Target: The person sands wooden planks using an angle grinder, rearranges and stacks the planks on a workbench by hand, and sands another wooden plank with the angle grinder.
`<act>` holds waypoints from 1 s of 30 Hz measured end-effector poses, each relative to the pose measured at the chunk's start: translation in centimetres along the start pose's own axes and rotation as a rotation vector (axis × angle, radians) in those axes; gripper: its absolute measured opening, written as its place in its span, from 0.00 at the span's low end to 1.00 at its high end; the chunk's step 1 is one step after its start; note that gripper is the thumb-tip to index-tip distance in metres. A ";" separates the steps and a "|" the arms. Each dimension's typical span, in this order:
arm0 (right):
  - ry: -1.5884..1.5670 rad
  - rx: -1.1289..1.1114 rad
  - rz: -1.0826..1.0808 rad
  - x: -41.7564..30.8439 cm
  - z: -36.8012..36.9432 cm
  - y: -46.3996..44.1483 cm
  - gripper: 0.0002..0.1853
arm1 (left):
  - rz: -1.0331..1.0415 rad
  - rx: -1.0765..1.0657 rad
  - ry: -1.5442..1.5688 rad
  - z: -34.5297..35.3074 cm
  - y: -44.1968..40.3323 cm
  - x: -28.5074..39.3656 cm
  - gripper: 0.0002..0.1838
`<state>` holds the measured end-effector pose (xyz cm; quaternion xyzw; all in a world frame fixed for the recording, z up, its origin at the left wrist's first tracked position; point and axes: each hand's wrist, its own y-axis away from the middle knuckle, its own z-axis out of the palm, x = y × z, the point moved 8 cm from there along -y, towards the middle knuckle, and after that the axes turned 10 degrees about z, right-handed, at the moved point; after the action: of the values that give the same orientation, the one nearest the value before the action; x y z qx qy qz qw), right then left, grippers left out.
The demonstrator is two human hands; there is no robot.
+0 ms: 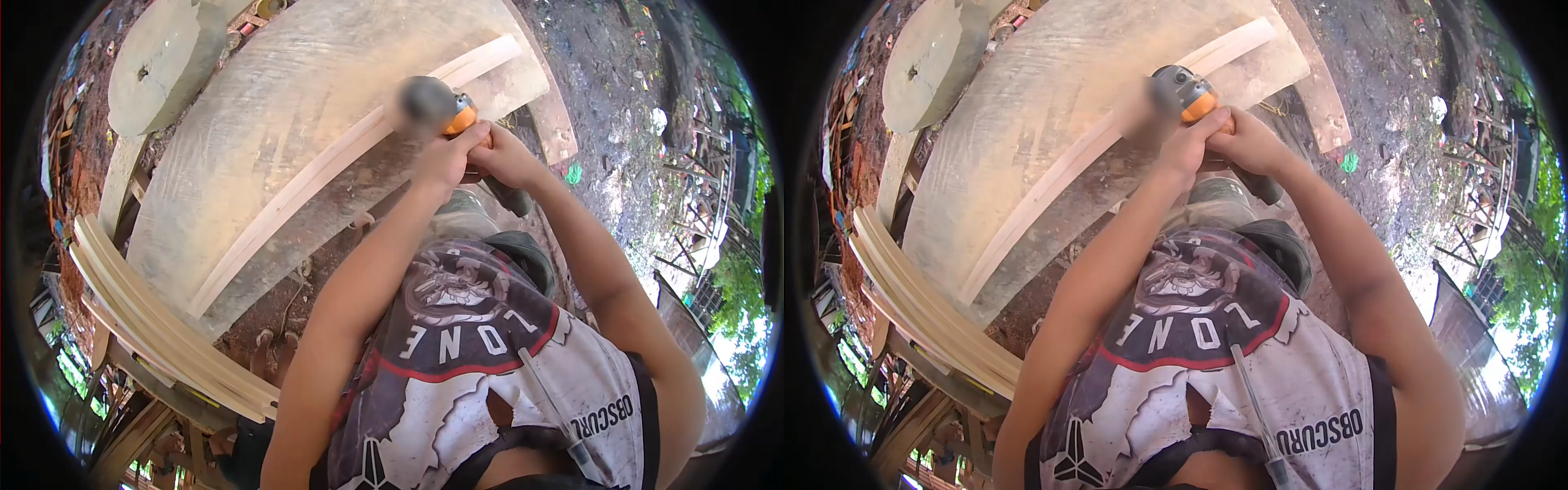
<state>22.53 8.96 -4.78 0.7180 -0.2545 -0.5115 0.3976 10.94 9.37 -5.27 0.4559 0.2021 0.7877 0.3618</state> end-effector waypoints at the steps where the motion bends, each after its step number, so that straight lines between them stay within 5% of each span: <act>1: -0.001 0.000 -0.003 -1.1 0.2 0.5 0.25 | 0.003 0.000 -0.002 -0.3 0.1 -0.2 0.20; 4: -0.028 -0.141 -0.086 -2.3 4.8 0.4 0.25 | 0.074 0.169 0.071 -4.1 2.6 -0.2 0.22; 7: 0.334 -0.131 -0.156 -4.4 10.1 0.8 0.33 | 0.065 0.319 0.177 -9.3 7.4 0.1 0.19; 11: 0.419 -0.177 -0.132 -5.4 12.6 1.6 0.36 | 0.073 0.277 0.159 -11.9 8.7 -1.3 0.22; 15: 0.375 -0.061 -0.103 -4.0 6.9 1.8 0.30 | 0.196 0.221 0.095 -8.1 4.8 -2.1 0.22; 23: 0.145 -0.010 -0.067 -0.3 -3.6 -1.4 0.24 | -0.087 0.044 0.033 2.3 -2.4 -1.9 0.26; 27: -0.012 -0.027 -0.031 0.1 -7.2 -1.8 0.29 | -0.063 0.027 -0.045 5.5 -4.8 -0.9 0.26; 30: -0.060 0.003 -0.039 0.9 -10.4 -2.3 0.23 | -0.065 -0.025 -0.104 8.0 -7.1 -1.1 0.28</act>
<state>32.45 12.80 -5.49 0.7079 -0.2529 -0.5400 0.3785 20.93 13.17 -6.50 0.4847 0.1879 0.7533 0.4028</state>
